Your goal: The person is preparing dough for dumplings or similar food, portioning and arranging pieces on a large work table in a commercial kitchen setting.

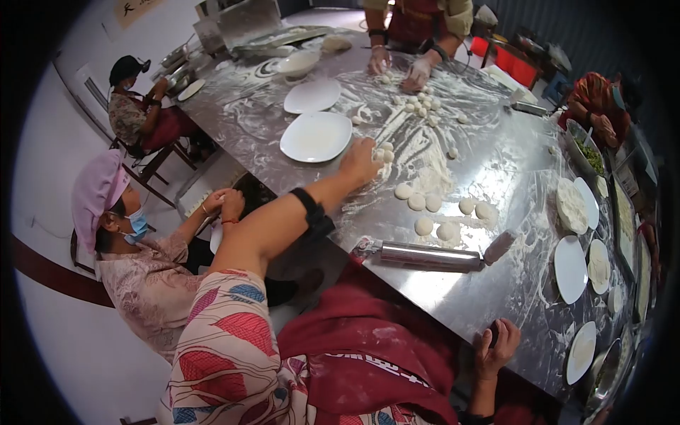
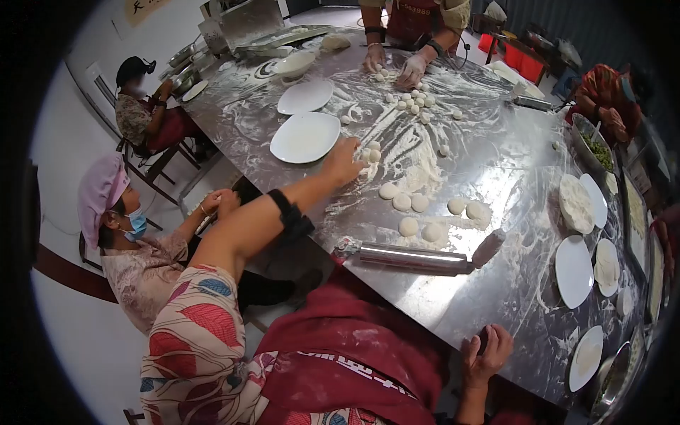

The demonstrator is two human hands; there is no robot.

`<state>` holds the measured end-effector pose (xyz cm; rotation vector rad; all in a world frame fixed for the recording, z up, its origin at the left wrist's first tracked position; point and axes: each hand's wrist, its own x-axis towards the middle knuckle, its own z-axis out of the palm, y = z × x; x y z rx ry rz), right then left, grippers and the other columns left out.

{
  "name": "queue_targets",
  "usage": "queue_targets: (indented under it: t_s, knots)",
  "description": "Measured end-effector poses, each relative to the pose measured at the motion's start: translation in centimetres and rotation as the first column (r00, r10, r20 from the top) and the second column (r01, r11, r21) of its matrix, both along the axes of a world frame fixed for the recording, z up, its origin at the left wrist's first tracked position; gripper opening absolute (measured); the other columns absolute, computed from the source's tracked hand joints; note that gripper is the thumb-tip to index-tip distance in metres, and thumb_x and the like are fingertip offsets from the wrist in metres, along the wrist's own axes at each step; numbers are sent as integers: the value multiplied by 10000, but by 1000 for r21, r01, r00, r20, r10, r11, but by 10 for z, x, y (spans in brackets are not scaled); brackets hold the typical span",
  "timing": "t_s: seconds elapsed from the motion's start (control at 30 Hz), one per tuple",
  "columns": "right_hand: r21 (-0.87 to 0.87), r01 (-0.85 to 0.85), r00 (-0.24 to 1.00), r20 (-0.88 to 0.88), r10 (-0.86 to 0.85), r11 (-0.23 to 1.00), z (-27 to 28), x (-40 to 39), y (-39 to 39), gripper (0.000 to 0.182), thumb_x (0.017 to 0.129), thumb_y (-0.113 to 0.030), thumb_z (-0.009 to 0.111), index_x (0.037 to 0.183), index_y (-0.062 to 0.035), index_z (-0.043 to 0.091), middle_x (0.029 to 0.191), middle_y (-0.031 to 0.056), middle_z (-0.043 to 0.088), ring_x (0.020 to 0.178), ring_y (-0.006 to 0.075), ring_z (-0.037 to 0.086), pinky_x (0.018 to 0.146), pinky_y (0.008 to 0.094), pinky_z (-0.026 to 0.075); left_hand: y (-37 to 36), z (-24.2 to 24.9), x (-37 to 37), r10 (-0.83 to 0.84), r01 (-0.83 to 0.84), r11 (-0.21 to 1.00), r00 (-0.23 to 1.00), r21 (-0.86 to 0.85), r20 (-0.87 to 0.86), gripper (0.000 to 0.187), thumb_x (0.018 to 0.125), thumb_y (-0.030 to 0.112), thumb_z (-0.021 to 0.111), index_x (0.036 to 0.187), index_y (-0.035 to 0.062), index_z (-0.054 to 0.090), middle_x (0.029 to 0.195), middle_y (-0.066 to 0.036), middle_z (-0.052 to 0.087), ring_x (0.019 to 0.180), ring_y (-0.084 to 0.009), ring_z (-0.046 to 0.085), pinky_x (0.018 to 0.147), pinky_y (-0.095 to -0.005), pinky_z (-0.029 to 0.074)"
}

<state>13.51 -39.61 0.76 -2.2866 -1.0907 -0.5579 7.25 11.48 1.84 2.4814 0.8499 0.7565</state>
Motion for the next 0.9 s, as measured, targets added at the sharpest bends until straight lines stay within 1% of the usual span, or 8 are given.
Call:
queue_targets:
  t_s: [0.07,0.17,0.27,0.37,0.5,0.6,0.73,0.9]
  knots:
    - [-16,-5,1000,12,5,1000,-3,3,-1,358,920,-306,555,993,38,619,1014,205,592,945,381,560,838,464,441,21,-10,17,13,-16,993,1000,121,25,384,756,245,742,1040,30,597,1066,-166,609,995,-333,583,852,-408,465]
    - [-22,1,1000,20,-1,1000,-3,3,1,369,917,-313,556,999,42,615,1013,206,593,946,380,561,841,466,440,33,-6,26,-69,63,997,989,-52,-132,357,742,227,743,1005,37,595,1018,-155,619,970,-326,584,825,-409,466]
    - [-45,-1,1000,25,2,999,1,0,3,356,933,-293,567,1029,47,609,1049,214,582,942,379,555,826,450,450,24,-6,19,-120,119,993,991,-27,-51,329,733,199,734,987,47,590,948,-148,626,907,-331,592,790,-413,472]
    - [-43,-9,999,31,10,999,3,0,3,349,926,-281,565,1036,48,605,1053,217,578,946,381,555,827,446,453,13,2,3,-164,172,950,985,-260,53,304,725,186,730,952,43,586,942,-185,621,910,-360,598,794,-441,471]
    - [-28,3,1000,-4,-3,1000,0,-1,2,352,901,-283,577,1011,50,604,1043,211,581,967,392,554,862,467,438,5,-2,-37,-282,282,959,958,-4,-50,338,704,148,753,972,42,576,844,-120,602,764,-242,599,691,-363,474]
    - [4,6,999,-37,-6,1000,5,-4,4,318,884,-247,595,1019,40,605,1057,212,578,966,395,554,863,461,440,-6,-1,-64,-329,323,937,944,-134,-18,314,740,131,749,991,41,582,865,-95,630,738,-179,605,673,-325,487]
    - [81,-55,995,-73,61,995,21,-11,26,256,822,-57,640,1063,23,606,1077,216,580,1002,384,571,886,435,469,-9,-16,-68,-260,311,772,950,-554,171,274,816,74,717,1041,16,572,918,-78,656,795,-133,639,697,-271,518]
    - [219,-392,860,-257,441,893,83,-28,127,398,752,75,676,1137,5,603,1118,180,564,897,266,630,758,335,528,-19,-2,-67,-111,331,477,942,-814,318,340,855,56,708,1134,-5,524,973,-100,654,895,-156,662,759,-252,549]
